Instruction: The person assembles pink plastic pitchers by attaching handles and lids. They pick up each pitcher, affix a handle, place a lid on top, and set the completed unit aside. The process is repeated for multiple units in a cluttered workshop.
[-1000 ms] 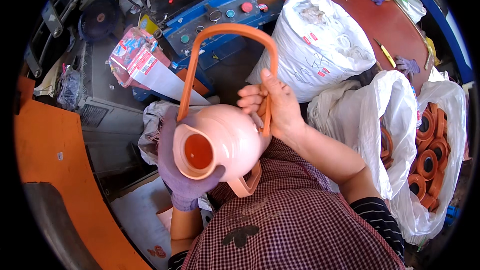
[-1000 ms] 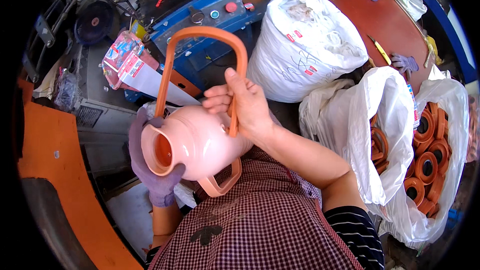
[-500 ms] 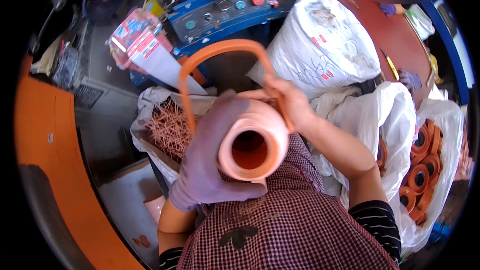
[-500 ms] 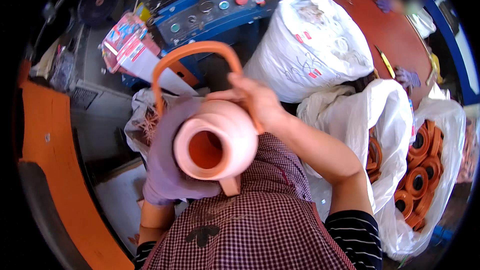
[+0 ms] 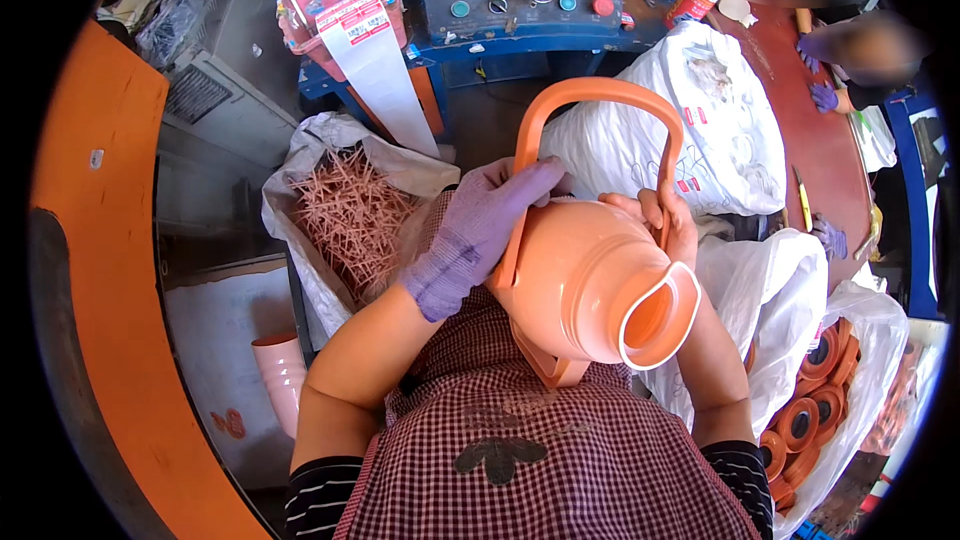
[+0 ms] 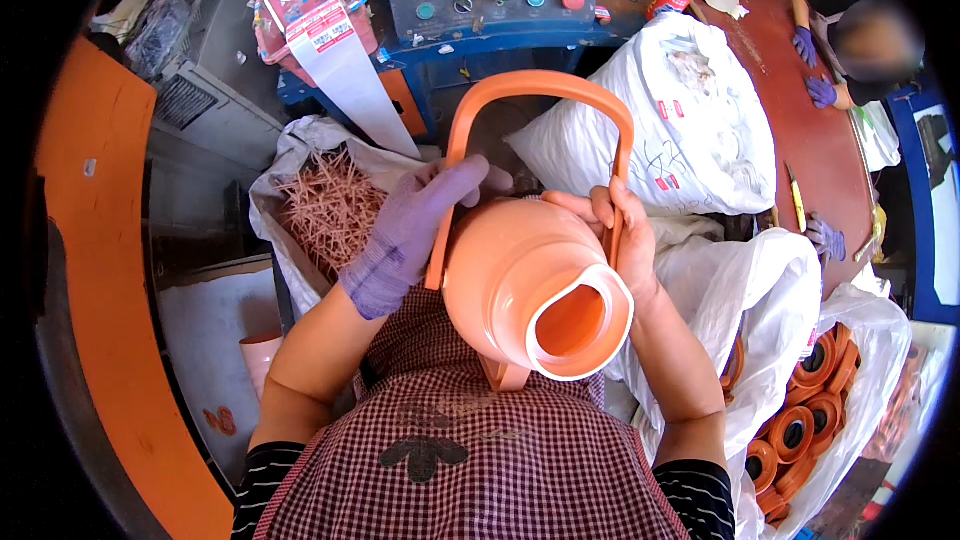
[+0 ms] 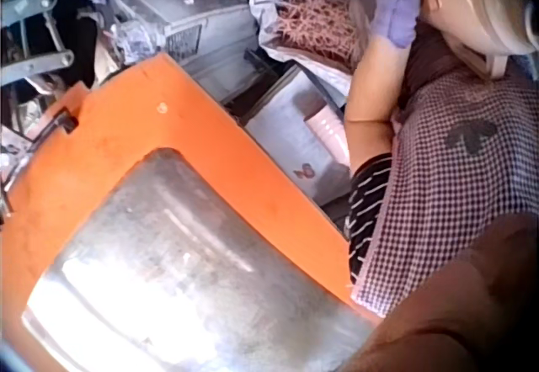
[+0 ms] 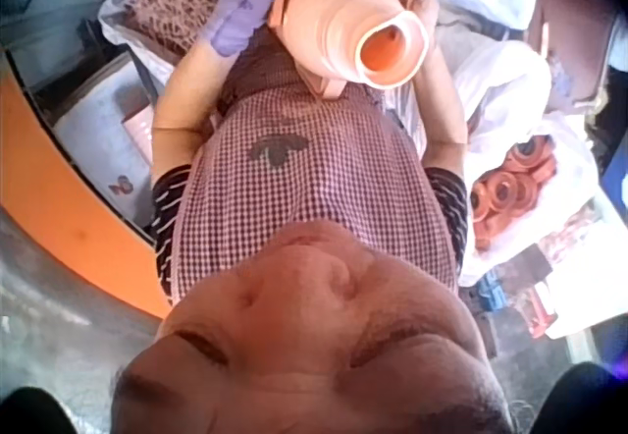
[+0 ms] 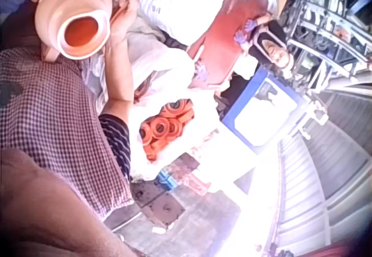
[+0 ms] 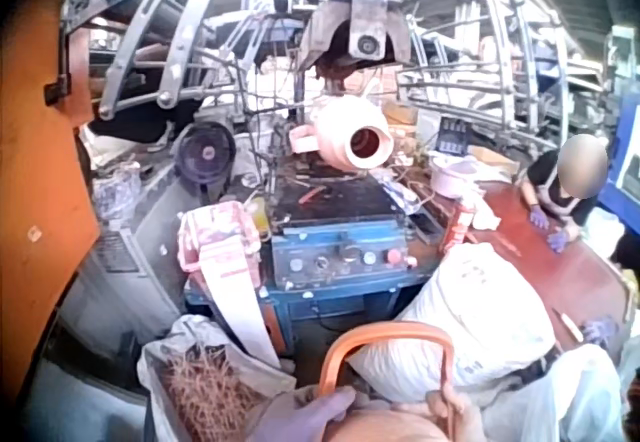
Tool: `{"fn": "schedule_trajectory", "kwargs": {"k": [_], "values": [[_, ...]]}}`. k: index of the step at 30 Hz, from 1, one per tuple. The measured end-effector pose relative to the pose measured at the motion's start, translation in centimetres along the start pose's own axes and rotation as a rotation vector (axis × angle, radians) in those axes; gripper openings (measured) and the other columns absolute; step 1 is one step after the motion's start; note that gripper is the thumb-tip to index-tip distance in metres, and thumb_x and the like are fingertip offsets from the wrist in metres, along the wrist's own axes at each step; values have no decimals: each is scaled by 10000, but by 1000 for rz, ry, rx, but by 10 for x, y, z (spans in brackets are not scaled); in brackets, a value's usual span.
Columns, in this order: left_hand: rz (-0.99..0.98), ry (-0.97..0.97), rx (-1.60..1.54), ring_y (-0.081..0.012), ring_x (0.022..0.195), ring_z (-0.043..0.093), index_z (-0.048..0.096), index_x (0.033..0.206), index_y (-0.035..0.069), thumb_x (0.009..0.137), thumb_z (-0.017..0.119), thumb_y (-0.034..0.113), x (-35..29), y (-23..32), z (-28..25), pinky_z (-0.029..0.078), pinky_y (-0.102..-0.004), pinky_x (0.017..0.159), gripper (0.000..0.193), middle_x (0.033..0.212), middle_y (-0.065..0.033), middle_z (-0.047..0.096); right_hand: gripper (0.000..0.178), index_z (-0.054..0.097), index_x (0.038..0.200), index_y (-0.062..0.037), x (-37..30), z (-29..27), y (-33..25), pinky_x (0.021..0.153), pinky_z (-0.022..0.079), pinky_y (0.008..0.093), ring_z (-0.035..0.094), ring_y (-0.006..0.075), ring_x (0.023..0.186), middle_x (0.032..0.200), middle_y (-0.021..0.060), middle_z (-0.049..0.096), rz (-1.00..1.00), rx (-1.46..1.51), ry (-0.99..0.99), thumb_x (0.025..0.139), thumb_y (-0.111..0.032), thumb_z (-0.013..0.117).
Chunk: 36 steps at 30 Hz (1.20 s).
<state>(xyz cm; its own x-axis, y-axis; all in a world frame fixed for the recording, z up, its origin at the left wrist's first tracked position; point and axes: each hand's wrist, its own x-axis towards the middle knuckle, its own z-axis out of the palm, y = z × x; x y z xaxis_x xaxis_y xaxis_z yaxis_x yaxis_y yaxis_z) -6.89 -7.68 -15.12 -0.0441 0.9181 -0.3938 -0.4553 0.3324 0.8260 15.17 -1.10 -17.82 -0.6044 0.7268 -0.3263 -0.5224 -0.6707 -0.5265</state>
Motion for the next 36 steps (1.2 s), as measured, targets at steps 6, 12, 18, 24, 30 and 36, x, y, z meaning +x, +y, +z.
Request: {"fn": "schedule_trajectory", "kwargs": {"k": [6, 12, 18, 24, 30, 36], "values": [[334, 131, 37, -98, 719, 523, 641, 823, -2, 996, 509, 300, 2, -17, 7, 460, -255, 698, 372, 899, -86, 653, 412, 413, 701, -121, -4, 11, 2, 908, 526, 487, 651, 365, 1018, 1103, 292, 650, -89, -154, 106, 961, -435, 471], [347, -32, -73, -237, 994, 612, 578, 1139, -24, 1021, 355, 357, -8, 17, -16, 489, -366, 910, 457, 1066, -151, 635, 368, 615, 975, -58, 17, -6, -30, 615, 453, 256, 536, 97, 637, 772, 33, 624, -435, -767, 144, 1005, -400, 482], [595, -318, -471, -271, 1040, 589, 539, 1193, 63, 1019, 425, 368, -13, 85, 31, 484, -431, 951, 369, 1021, -114, 603, 450, 525, 1214, -24, -81, 16, -31, 686, 533, 280, 648, 165, 792, 989, 91, 611, -261, -1133, -318, 891, -280, 706], [763, -263, 37, -264, 1164, 541, 550, 1251, -18, 979, 510, 324, 51, 93, 67, 414, -383, 1018, 438, 1250, -145, 581, 250, 658, 1103, -35, -105, -7, -79, 761, 526, 290, 653, 117, 834, 939, 54, 698, -824, -1081, 328, 916, -201, 662], [568, 79, 368, -148, 1022, 576, 625, 1196, 14, 943, 571, 171, 93, 50, 25, 463, -274, 912, 303, 1158, -67, 618, 243, 628, 963, 55, -93, -65, -219, 582, 516, 264, 673, 144, 646, 777, 110, 711, -1253, -1345, 846, 956, -186, 599], [357, 388, 474, -137, 963, 583, 633, 1164, -13, 925, 606, 166, 83, -44, -115, 475, -272, 854, 300, 1077, -57, 648, 363, 589, 912, 98, -22, -113, -358, 636, 556, 359, 699, 272, 688, 764, 193, 685, -984, -1371, 1190, 892, -262, 623]]}}
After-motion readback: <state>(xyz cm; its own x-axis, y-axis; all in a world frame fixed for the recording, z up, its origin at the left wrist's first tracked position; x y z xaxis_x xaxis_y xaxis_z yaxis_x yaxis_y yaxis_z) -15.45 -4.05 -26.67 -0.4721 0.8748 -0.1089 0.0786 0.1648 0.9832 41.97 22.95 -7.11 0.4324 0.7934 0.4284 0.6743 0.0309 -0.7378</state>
